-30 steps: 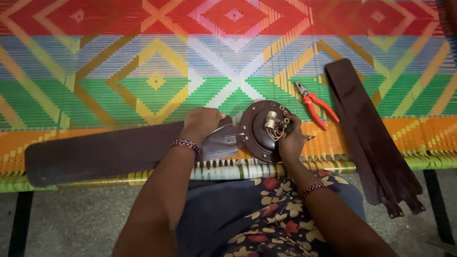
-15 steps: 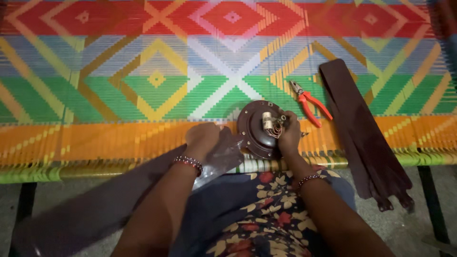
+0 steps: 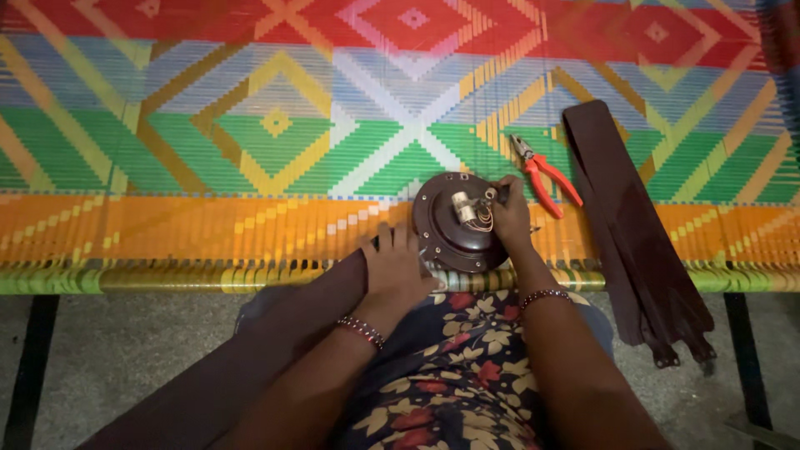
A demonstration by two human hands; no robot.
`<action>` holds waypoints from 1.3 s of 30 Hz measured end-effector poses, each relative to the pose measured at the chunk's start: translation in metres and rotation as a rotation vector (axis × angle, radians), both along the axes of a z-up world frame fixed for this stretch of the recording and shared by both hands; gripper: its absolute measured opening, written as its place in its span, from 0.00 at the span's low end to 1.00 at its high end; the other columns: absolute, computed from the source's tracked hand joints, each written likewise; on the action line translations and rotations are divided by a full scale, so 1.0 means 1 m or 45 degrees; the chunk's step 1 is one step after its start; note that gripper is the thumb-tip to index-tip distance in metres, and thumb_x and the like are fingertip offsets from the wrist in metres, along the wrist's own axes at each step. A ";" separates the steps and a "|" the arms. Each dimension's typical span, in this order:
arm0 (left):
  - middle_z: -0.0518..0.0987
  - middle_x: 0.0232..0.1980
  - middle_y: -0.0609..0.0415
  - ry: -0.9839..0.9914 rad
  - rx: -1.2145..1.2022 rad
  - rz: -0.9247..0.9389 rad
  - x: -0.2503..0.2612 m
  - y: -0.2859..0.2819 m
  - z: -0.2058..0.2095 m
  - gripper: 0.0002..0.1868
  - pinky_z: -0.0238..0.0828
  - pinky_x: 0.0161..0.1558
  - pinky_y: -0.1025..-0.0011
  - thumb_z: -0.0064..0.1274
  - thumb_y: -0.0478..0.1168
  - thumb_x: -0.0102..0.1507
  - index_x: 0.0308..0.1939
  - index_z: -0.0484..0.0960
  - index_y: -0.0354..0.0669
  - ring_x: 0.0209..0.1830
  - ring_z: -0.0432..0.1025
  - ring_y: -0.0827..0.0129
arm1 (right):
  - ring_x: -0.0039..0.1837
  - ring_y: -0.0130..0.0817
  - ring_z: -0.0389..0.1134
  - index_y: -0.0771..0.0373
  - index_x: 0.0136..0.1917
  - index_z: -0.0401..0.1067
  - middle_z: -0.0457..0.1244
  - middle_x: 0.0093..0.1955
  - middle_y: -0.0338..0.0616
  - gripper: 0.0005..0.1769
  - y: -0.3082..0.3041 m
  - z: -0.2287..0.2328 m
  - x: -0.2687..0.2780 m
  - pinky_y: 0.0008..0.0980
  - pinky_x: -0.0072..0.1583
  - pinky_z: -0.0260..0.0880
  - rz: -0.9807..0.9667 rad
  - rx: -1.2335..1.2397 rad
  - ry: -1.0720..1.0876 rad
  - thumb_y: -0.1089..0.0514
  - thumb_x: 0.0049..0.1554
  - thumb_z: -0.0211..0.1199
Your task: The person attaches a fan blade to a ceiling fan motor housing using a screwdriver and pliers. They align the blade bracket, insert screws, and tighten them to secure the blade to the motor.
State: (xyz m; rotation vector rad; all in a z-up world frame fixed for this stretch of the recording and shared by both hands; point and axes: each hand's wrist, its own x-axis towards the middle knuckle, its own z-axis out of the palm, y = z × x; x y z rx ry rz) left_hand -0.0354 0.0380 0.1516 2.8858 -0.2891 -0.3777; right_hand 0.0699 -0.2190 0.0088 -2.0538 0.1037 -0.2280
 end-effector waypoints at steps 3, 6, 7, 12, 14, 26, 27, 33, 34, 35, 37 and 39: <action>0.65 0.65 0.44 -0.112 0.002 -0.026 0.002 -0.002 -0.008 0.47 0.43 0.63 0.34 0.63 0.66 0.47 0.61 0.72 0.39 0.72 0.53 0.46 | 0.61 0.41 0.71 0.60 0.60 0.60 0.69 0.60 0.51 0.21 0.002 -0.001 -0.002 0.38 0.62 0.69 0.015 0.057 0.016 0.69 0.54 0.59; 0.70 0.58 0.50 -0.167 -0.108 -0.035 0.003 0.002 -0.019 0.31 0.49 0.65 0.41 0.59 0.60 0.54 0.52 0.78 0.43 0.67 0.59 0.53 | 0.62 0.41 0.71 0.61 0.61 0.61 0.68 0.63 0.50 0.23 0.004 0.000 -0.004 0.38 0.63 0.69 0.062 0.112 -0.018 0.70 0.52 0.57; 0.72 0.57 0.52 -0.176 -0.150 -0.034 0.004 0.003 -0.021 0.25 0.52 0.66 0.44 0.58 0.57 0.57 0.49 0.80 0.44 0.65 0.61 0.56 | 0.62 0.42 0.71 0.62 0.61 0.61 0.68 0.63 0.50 0.24 0.005 0.001 -0.003 0.38 0.63 0.69 0.084 0.131 -0.039 0.70 0.52 0.57; 0.73 0.54 0.50 -0.024 -0.220 -0.196 0.021 0.017 -0.022 0.28 0.56 0.61 0.52 0.56 0.60 0.58 0.49 0.80 0.41 0.61 0.63 0.56 | 0.60 0.45 0.71 0.61 0.61 0.61 0.69 0.61 0.51 0.16 0.005 0.001 -0.002 0.40 0.62 0.69 0.019 -0.058 0.026 0.60 0.62 0.61; 0.72 0.54 0.49 0.063 -0.209 -0.196 0.023 0.017 -0.018 0.30 0.55 0.61 0.52 0.56 0.61 0.59 0.50 0.80 0.39 0.62 0.62 0.55 | 0.59 0.49 0.70 0.59 0.61 0.62 0.69 0.59 0.53 0.18 0.005 -0.002 -0.002 0.43 0.60 0.67 0.001 -0.209 0.008 0.57 0.61 0.63; 0.73 0.57 0.49 0.008 -0.208 -0.119 -0.002 0.020 -0.007 0.29 0.53 0.64 0.51 0.62 0.57 0.54 0.50 0.80 0.40 0.64 0.62 0.55 | 0.40 0.51 0.69 0.58 0.55 0.58 0.65 0.39 0.51 0.20 -0.010 -0.019 0.028 0.46 0.43 0.67 0.164 -0.235 -0.030 0.55 0.59 0.67; 0.74 0.57 0.50 0.019 -0.209 -0.123 -0.005 0.023 -0.006 0.29 0.53 0.63 0.52 0.62 0.57 0.54 0.50 0.80 0.40 0.64 0.62 0.56 | 0.40 0.50 0.68 0.58 0.56 0.57 0.64 0.39 0.51 0.20 -0.011 -0.017 0.025 0.46 0.43 0.66 0.198 -0.249 0.002 0.56 0.59 0.66; 0.74 0.57 0.48 -0.391 -0.345 -0.247 -0.022 0.044 -0.003 0.29 0.53 0.59 0.51 0.65 0.55 0.48 0.44 0.81 0.38 0.60 0.63 0.55 | 0.46 0.36 0.69 0.58 0.56 0.57 0.65 0.43 0.44 0.17 -0.004 -0.001 0.008 0.39 0.48 0.69 0.375 -0.079 0.110 0.56 0.63 0.64; 0.74 0.57 0.48 -0.454 -0.336 -0.283 -0.024 0.047 -0.002 0.30 0.54 0.58 0.52 0.65 0.55 0.48 0.45 0.81 0.38 0.59 0.63 0.55 | 0.48 0.31 0.69 0.58 0.55 0.57 0.66 0.44 0.40 0.16 -0.002 0.001 0.005 0.35 0.50 0.70 0.426 0.050 0.119 0.55 0.65 0.63; 0.74 0.56 0.48 -0.362 -0.293 -0.318 -0.024 0.051 0.000 0.30 0.54 0.59 0.52 0.64 0.56 0.49 0.46 0.81 0.38 0.59 0.63 0.55 | 0.47 0.30 0.65 0.58 0.55 0.58 0.62 0.43 0.39 0.15 0.001 0.003 0.005 0.34 0.49 0.68 0.458 0.086 0.138 0.55 0.65 0.63; 0.74 0.55 0.48 -0.174 -0.204 -0.385 -0.024 0.059 0.004 0.30 0.54 0.62 0.53 0.63 0.58 0.53 0.48 0.80 0.39 0.60 0.62 0.55 | 0.45 0.29 0.57 0.58 0.55 0.58 0.56 0.41 0.38 0.14 0.007 0.005 0.003 0.33 0.48 0.64 0.521 0.160 0.179 0.56 0.65 0.63; 0.73 0.57 0.48 -0.135 -0.167 -0.460 -0.023 0.065 0.007 0.33 0.54 0.63 0.53 0.61 0.61 0.55 0.52 0.79 0.39 0.62 0.62 0.55 | 0.47 0.27 0.58 0.59 0.53 0.59 0.57 0.43 0.35 0.14 0.007 0.005 -0.001 0.30 0.51 0.64 0.550 0.140 0.103 0.56 0.64 0.64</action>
